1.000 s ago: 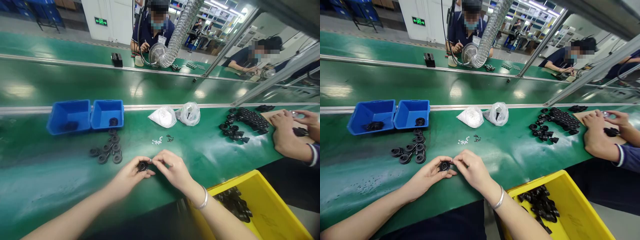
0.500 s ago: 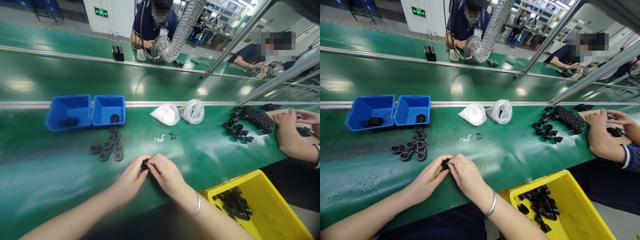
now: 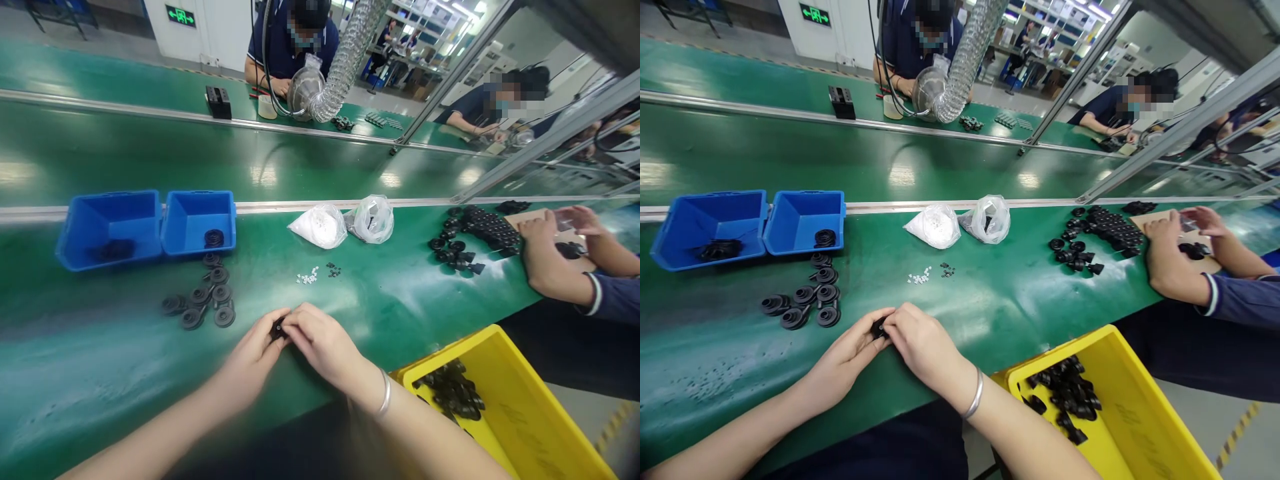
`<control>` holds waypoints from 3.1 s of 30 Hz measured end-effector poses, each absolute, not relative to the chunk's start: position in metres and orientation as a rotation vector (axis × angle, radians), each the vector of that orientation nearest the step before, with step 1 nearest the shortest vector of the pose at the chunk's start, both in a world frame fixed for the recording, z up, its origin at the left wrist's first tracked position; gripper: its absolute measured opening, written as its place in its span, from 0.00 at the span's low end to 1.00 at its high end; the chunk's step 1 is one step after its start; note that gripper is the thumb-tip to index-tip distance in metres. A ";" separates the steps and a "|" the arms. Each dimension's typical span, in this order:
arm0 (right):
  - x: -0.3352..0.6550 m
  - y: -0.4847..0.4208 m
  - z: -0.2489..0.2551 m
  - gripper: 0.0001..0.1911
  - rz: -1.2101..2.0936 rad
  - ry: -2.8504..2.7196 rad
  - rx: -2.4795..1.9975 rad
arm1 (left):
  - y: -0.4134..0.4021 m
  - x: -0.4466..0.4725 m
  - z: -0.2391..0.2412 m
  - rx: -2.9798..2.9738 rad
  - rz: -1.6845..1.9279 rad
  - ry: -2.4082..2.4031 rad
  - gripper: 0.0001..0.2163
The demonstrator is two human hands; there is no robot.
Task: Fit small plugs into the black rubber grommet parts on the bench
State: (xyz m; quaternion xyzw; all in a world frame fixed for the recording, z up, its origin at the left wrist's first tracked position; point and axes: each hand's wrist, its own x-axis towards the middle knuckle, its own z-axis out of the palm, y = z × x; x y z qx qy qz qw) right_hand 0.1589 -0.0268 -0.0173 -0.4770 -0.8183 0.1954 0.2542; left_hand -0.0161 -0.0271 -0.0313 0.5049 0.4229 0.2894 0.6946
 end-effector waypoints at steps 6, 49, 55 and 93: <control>0.220 -0.001 -0.031 0.06 0.264 -1.901 -1.718 | -0.025 -0.013 -0.031 0.964 0.629 0.791 0.19; 0.162 -0.046 -0.038 0.25 0.588 -2.263 -1.173 | -0.016 -0.022 -0.039 0.998 0.627 0.809 0.17; 0.162 -0.045 -0.042 0.27 0.615 -2.211 -1.145 | -0.016 -0.024 -0.039 0.977 0.627 0.813 0.17; 0.165 -0.047 -0.023 0.26 0.390 -2.414 -1.006 | -0.022 -0.020 -0.025 1.134 0.562 0.922 0.15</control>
